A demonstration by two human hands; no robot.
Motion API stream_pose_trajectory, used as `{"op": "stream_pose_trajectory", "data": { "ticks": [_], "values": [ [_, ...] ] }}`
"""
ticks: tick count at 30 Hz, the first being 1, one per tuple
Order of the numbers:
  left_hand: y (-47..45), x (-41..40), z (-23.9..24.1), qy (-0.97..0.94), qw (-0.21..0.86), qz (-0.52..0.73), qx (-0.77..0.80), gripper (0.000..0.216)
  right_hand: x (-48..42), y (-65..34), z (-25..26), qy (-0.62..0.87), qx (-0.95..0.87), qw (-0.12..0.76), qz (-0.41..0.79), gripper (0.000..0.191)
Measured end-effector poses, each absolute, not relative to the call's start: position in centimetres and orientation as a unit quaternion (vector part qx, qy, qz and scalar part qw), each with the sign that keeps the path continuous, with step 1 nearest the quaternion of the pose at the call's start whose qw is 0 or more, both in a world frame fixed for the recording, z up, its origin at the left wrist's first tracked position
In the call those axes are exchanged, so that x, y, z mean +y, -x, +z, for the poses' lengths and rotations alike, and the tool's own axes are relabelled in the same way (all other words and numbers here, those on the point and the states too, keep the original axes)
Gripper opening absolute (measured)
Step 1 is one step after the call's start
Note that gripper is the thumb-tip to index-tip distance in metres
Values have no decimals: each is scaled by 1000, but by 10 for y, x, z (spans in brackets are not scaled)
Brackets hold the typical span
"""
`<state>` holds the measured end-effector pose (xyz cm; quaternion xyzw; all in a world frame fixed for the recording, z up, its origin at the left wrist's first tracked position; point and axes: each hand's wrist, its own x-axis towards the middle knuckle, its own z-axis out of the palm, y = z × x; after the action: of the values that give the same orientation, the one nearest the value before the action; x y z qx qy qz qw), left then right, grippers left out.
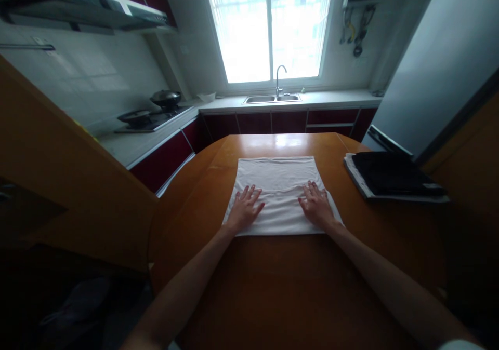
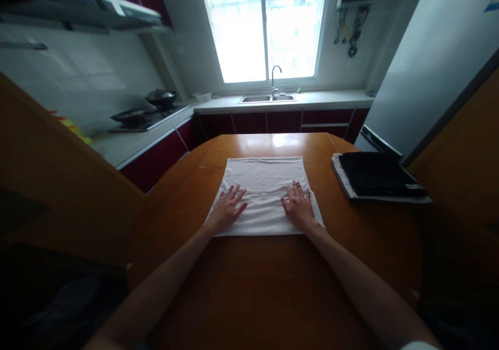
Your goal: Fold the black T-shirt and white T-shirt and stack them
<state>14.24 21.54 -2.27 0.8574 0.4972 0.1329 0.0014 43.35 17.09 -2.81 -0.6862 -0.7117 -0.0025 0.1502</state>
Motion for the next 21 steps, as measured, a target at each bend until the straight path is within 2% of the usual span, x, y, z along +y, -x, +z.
{"op": "stream_pose_trajectory", "data": {
  "ticks": [7,11,17,21],
  "values": [
    [-156,203,-25,-875,25,83,477,63,165,-422,-30,663,-738,109,55,65],
    [-156,200,-25,-877,10,108,468,64,161,-417,-29,653,-742,152,21,65],
    [-156,200,-26,-880,25,96,465,62,156,-409,-28,643,-754,124,52,64],
    [-149,203,-23,-857,6,122,501,61,159,-422,-25,665,-728,164,0,64]
  ]
}}
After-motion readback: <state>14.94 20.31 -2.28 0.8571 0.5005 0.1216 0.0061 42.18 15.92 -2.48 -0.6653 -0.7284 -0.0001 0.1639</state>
